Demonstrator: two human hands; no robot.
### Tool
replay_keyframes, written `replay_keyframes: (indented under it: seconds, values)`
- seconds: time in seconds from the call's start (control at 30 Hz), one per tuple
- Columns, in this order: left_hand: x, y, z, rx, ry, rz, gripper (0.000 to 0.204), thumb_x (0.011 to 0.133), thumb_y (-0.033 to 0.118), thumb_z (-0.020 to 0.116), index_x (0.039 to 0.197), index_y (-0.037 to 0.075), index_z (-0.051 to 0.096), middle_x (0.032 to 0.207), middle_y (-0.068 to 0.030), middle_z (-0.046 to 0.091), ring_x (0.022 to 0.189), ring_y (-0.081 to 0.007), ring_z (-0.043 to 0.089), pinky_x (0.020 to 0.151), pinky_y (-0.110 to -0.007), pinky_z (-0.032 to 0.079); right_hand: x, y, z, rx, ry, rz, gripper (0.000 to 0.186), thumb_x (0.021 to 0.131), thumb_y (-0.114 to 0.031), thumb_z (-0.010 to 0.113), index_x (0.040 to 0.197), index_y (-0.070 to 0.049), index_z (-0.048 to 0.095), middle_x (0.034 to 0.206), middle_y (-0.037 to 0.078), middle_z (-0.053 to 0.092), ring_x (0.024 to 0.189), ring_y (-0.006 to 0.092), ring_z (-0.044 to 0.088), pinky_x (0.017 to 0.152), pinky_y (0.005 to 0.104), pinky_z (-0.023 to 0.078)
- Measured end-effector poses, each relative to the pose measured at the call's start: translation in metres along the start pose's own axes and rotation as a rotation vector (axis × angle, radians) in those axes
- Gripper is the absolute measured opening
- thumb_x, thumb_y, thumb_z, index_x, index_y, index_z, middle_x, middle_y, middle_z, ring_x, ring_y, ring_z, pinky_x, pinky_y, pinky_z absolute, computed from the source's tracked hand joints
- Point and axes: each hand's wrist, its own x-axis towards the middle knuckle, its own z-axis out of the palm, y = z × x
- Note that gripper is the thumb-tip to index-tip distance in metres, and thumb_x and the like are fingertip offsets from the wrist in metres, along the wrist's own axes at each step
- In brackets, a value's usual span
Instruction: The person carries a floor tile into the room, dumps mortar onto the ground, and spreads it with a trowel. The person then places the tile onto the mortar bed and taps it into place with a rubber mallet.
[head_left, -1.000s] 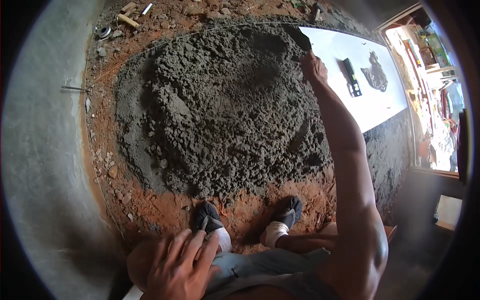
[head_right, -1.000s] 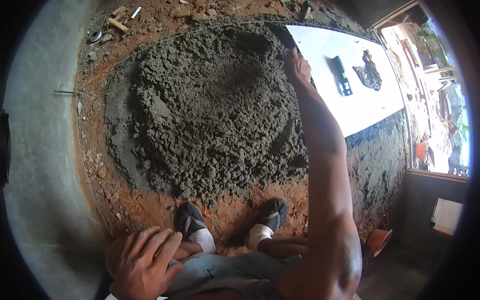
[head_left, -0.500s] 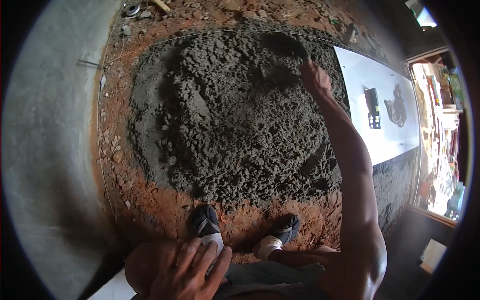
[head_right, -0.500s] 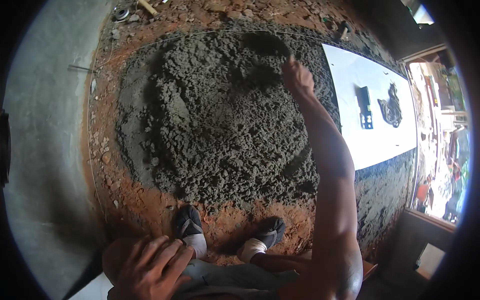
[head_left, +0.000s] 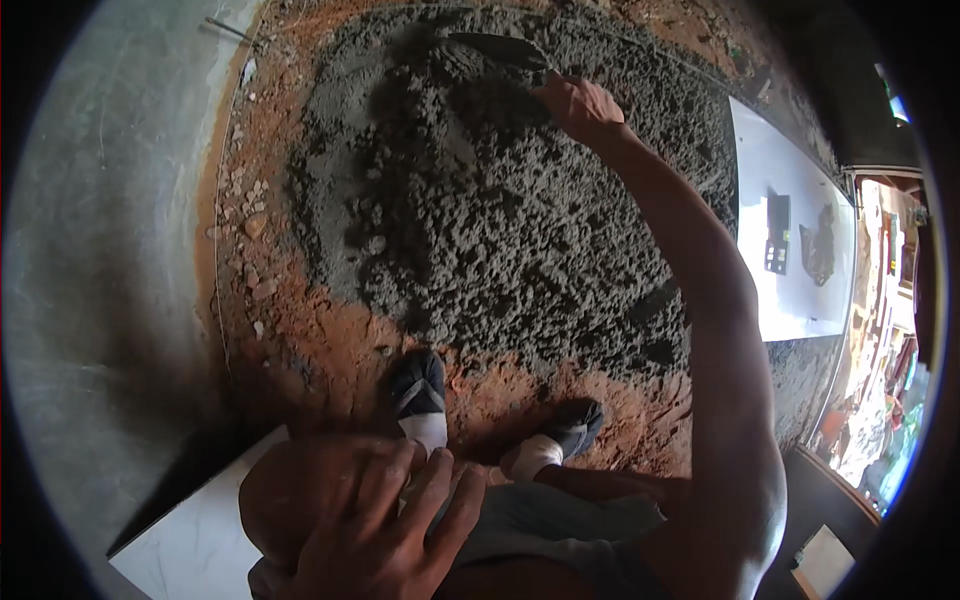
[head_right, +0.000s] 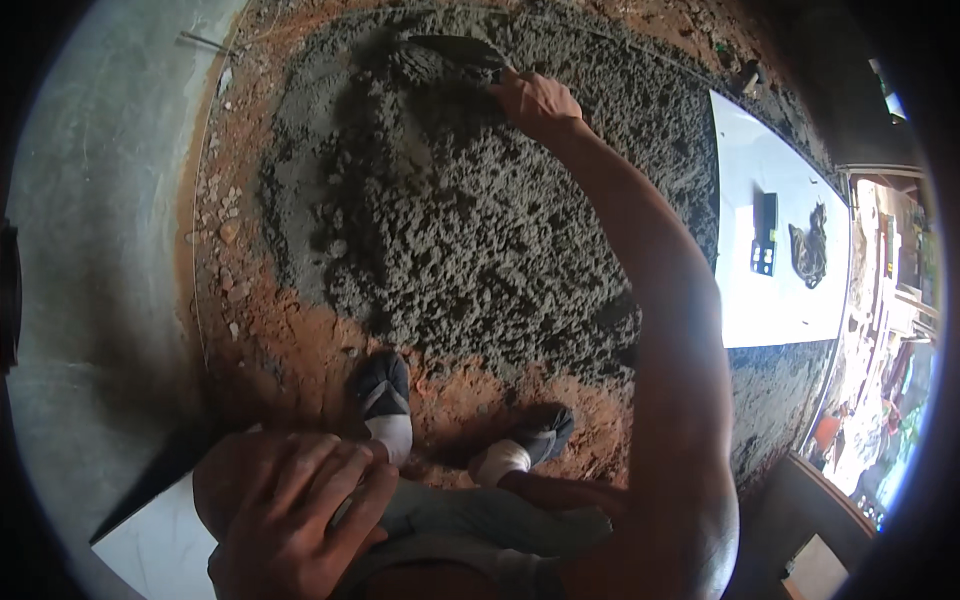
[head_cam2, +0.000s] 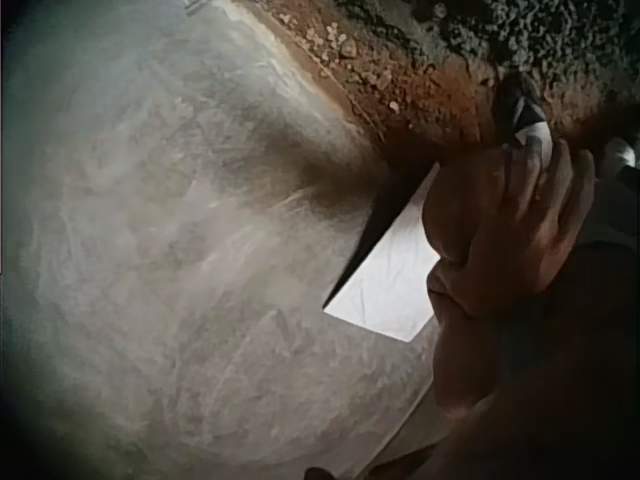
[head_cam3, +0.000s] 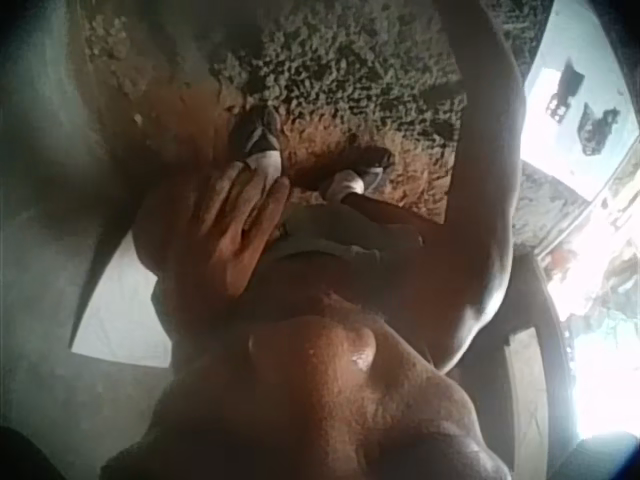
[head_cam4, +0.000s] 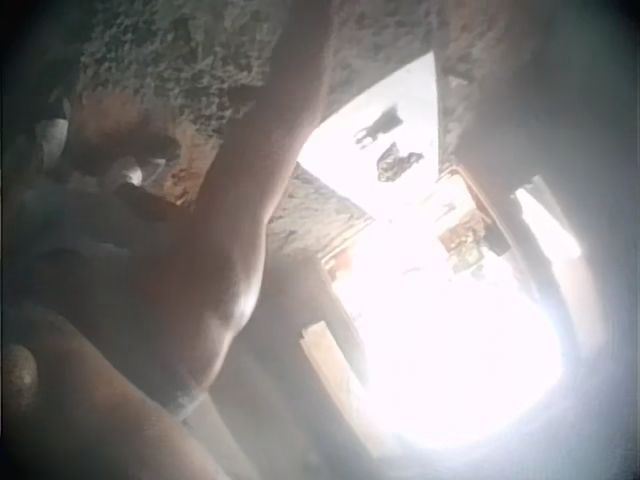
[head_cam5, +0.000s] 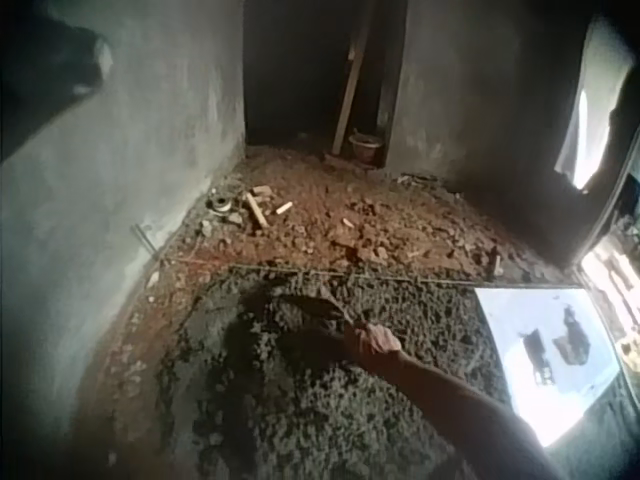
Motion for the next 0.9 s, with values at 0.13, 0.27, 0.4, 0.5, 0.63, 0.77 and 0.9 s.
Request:
replay_keyframes:
  seconds: [0.13, 0.27, 0.4, 0.5, 0.63, 0.77, 0.9]
  values:
    - [-0.011, 0.004, -0.003, -0.031, 0.006, -0.081, 0.052, 0.082, 0.018, 0.067, 0.132, 0.01, 0.057, 0.129, -0.0093, 0.057, 0.122, -0.031, 0.051, 0.101, -0.053, 0.041, -0.078, -0.033, 0.017, -0.106, -0.047, -0.244, 0.035, 0.104, -0.04, 0.04, 0.117, -0.01, 0.049, 0.092, 0.012, 0.066, 0.061, 0.0199, 0.062, 0.044, 0.035, 0.05]
    - [-0.014, -0.002, -0.001, -0.053, 0.035, -0.136, 0.059, 0.078, 0.016, 0.071, 0.134, 0.012, 0.055, 0.128, -0.0088, 0.058, 0.122, -0.0311, 0.051, 0.1, -0.052, 0.041, -0.139, -0.063, -0.015, 0.064, -0.205, -0.208, 0.035, 0.104, -0.039, 0.041, 0.118, -0.008, 0.052, 0.089, 0.01, 0.065, 0.05, 0.0135, 0.053, 0.04, 0.0301, 0.048]
    - [-0.005, -0.009, 0.012, -0.073, 0.025, -0.01, 0.06, 0.076, 0.019, 0.073, 0.132, 0.009, 0.055, 0.126, -0.011, 0.056, 0.119, -0.0314, 0.052, 0.098, -0.049, 0.043, -0.166, -0.014, -0.007, -0.835, 0.17, -0.348, 0.027, 0.105, -0.036, 0.039, 0.111, -0.011, 0.048, 0.089, 0.013, 0.064, 0.047, 0.015, 0.051, 0.034, 0.0287, 0.043]
    - [-0.021, 0.008, 0.006, -0.045, 0.064, -0.046, 0.067, 0.072, 0.012, 0.076, 0.135, 0.011, 0.053, 0.128, -0.0088, 0.057, 0.121, -0.0306, 0.051, 0.099, -0.05, 0.043, -0.134, -0.021, -0.037, 0.043, -0.118, 0.137, 0.03, 0.104, -0.039, 0.039, 0.108, -0.011, 0.047, 0.093, 0.013, 0.065, 0.046, 0.0135, 0.052, 0.033, 0.0282, 0.043]
    - [-0.009, 0.002, 0.009, 0.007, 0.027, -0.004, 0.063, 0.061, 0.023, 0.079, 0.121, 0.008, 0.064, 0.118, -0.0115, 0.061, 0.111, -0.0334, 0.057, 0.094, -0.05, 0.045, -0.188, -0.045, -0.014, 0.149, -0.254, 0.031, 0.03, 0.102, -0.043, 0.042, 0.109, -0.014, 0.048, 0.093, 0.01, 0.065, 0.044, 0.0138, 0.049, 0.032, 0.0277, 0.042]
    - [-0.002, 0.003, 0.01, 0.015, 0.025, 0.028, 0.062, 0.059, 0.024, 0.077, 0.118, 0.008, 0.067, 0.117, -0.012, 0.062, 0.11, -0.0343, 0.058, 0.093, -0.053, 0.046, -0.237, -0.06, -0.02, 0.049, -0.304, -0.068, 0.03, 0.102, -0.041, 0.044, 0.113, -0.013, 0.047, 0.088, 0.011, 0.062, 0.046, 0.0173, 0.053, 0.035, 0.0318, 0.043]
    - [0.002, 0.007, 0.011, 0.034, 0.023, 0.035, 0.064, 0.06, 0.023, 0.077, 0.121, 0.009, 0.065, 0.118, -0.0119, 0.061, 0.111, -0.0338, 0.057, 0.095, -0.052, 0.045, -0.257, -0.071, -0.03, 0.064, -0.263, -0.062, 0.032, 0.103, -0.039, 0.043, 0.116, -0.01, 0.046, 0.09, 0.011, 0.06, 0.059, 0.023, 0.061, 0.042, 0.0362, 0.048]
